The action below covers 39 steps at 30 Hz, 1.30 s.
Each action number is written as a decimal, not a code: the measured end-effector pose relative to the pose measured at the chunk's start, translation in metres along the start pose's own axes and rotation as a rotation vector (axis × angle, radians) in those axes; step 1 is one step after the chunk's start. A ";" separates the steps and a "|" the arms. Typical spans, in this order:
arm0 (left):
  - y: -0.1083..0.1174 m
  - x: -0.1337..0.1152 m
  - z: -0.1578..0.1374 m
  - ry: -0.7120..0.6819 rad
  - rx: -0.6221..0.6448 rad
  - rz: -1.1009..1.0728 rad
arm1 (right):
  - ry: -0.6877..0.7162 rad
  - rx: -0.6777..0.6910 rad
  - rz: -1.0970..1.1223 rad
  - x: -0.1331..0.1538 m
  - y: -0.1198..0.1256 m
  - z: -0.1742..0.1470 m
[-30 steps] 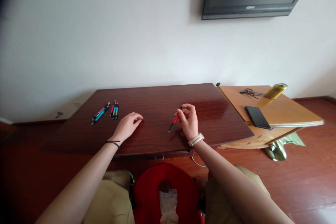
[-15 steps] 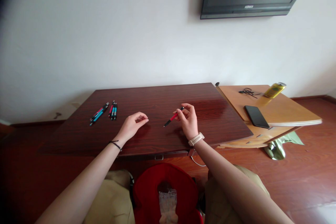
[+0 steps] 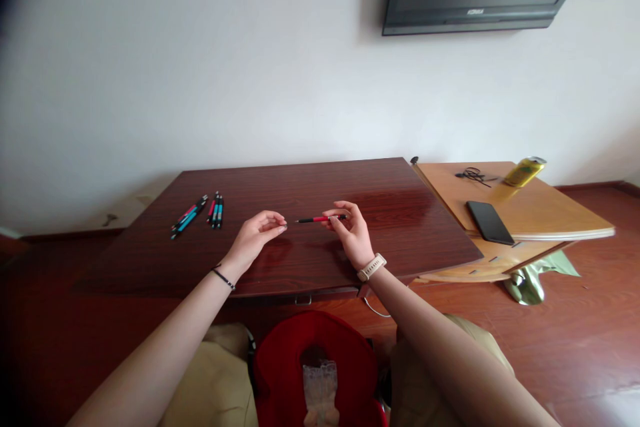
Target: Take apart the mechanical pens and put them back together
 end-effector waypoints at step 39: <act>-0.013 -0.001 0.001 0.002 0.022 0.028 | -0.015 0.159 0.017 -0.006 -0.020 -0.002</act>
Point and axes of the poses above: each hand's wrist, its own z-axis towards the middle knuckle, its own y-axis out of the back of the hand, x = y × z, the point moved 10 cm from there along z, towards the middle knuckle, and after that the axes turned 8 degrees about -z, right-handed, at the moved point
